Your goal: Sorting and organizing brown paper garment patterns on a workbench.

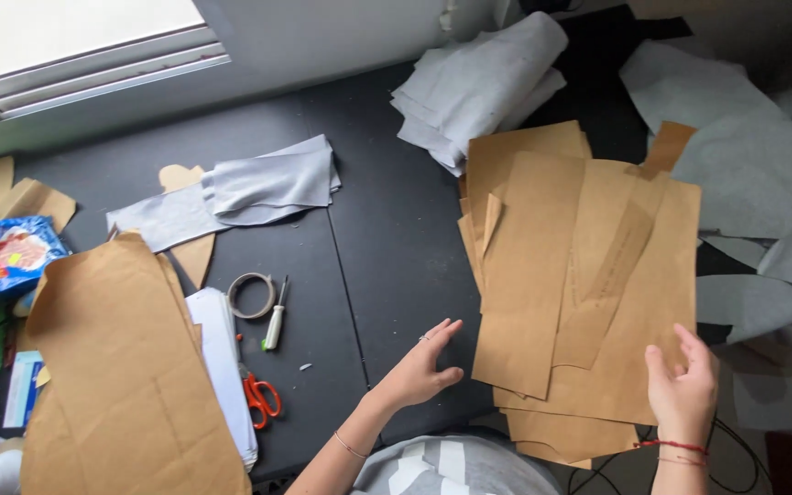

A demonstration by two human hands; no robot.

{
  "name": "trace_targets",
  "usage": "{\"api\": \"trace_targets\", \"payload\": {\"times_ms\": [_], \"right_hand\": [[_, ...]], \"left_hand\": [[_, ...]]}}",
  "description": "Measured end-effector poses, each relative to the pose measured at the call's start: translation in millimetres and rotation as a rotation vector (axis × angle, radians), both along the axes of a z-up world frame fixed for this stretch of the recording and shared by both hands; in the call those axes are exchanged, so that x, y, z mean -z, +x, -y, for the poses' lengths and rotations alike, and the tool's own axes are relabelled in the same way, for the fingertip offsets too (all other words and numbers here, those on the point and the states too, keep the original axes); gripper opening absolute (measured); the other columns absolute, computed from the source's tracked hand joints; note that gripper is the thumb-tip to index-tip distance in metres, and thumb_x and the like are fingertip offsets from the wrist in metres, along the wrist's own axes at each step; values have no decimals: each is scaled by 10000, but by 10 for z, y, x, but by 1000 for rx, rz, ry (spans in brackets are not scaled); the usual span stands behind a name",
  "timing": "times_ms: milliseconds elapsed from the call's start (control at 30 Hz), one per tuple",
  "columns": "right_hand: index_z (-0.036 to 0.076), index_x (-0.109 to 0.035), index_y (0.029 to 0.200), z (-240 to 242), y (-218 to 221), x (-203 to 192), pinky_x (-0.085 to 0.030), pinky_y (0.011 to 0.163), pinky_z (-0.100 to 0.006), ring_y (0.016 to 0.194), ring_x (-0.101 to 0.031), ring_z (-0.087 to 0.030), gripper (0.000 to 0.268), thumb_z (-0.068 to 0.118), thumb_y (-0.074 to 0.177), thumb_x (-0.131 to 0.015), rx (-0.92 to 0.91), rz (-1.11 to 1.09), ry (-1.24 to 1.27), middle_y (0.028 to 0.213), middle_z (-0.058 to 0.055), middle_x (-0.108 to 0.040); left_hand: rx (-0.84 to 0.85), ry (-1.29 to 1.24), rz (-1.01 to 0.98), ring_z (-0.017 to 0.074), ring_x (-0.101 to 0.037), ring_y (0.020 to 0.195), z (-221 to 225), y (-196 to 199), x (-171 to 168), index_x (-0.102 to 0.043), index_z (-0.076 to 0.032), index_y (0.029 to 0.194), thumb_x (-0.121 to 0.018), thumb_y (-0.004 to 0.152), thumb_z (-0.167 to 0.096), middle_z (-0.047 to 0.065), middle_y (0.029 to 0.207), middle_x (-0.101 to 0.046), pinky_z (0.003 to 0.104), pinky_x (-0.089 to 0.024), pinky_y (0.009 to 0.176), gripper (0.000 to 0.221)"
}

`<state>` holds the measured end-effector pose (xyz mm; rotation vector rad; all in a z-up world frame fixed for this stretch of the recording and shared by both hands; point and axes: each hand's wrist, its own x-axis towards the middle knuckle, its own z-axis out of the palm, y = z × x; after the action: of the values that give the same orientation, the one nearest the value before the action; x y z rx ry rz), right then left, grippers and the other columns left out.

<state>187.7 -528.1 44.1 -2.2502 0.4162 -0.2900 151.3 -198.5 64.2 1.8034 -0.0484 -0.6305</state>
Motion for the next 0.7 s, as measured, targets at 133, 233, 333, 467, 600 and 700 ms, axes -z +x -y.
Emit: {"api": "trace_targets", "payload": {"times_ms": [133,233,333,467,600,700], "right_hand": [[57,-449,1253,356,258,-136,-324,874,-457,1084,-411,-349,591,337,744,-560,161,-349,-148,1204,-222,-417],[-3,-620,985,293,334,-315,-403,740,-297,915,-537,-165,352,293,794,-611,129,-542,229,991,-87,-619],[-15,-556,1118,-14,390,-646,-397,864,-322,1013,-520,-203,437,160,721,-608,36,-675,424,1107,-118,-579],[-19,-533,1126,138,421,-306,-390,887,-312,1024,-511,-190,453,104,696,-611,25,-629,575,1121,-123,-571],[-38,-536,1090,233,410,-140,-451,774,-429,916,-554,-302,398,49,704,-581,28,-725,897,1040,-191,-590],[-21,-566,1038,250,420,-165,-440,797,-387,916,-560,-255,367,62,684,-615,-5,-723,887,1006,-147,-607]], "left_hand": [[-418,-217,-276,156,-355,1243,333,183,476,-260,-123,1328,-627,657,-141,25,1380,-305,260,-305,986,764],[-584,-441,-367,167,-291,1279,531,342,489,-222,-104,1338,-573,678,-62,33,1382,-306,303,-272,1022,748],[-762,-505,-527,114,-417,1198,733,565,333,-241,-79,1332,-601,600,-85,5,1345,-399,237,-355,859,816],[-773,-442,-472,118,-568,800,814,800,130,-609,-62,964,-557,657,-6,13,920,-640,210,-419,733,316],[-760,-226,-521,119,-487,650,907,910,147,-501,-119,846,-651,655,-132,9,750,-518,228,-364,571,243],[-786,-188,-523,135,-479,697,1003,958,-57,-444,-115,893,-674,635,-174,23,805,-488,248,-367,587,351]]}}
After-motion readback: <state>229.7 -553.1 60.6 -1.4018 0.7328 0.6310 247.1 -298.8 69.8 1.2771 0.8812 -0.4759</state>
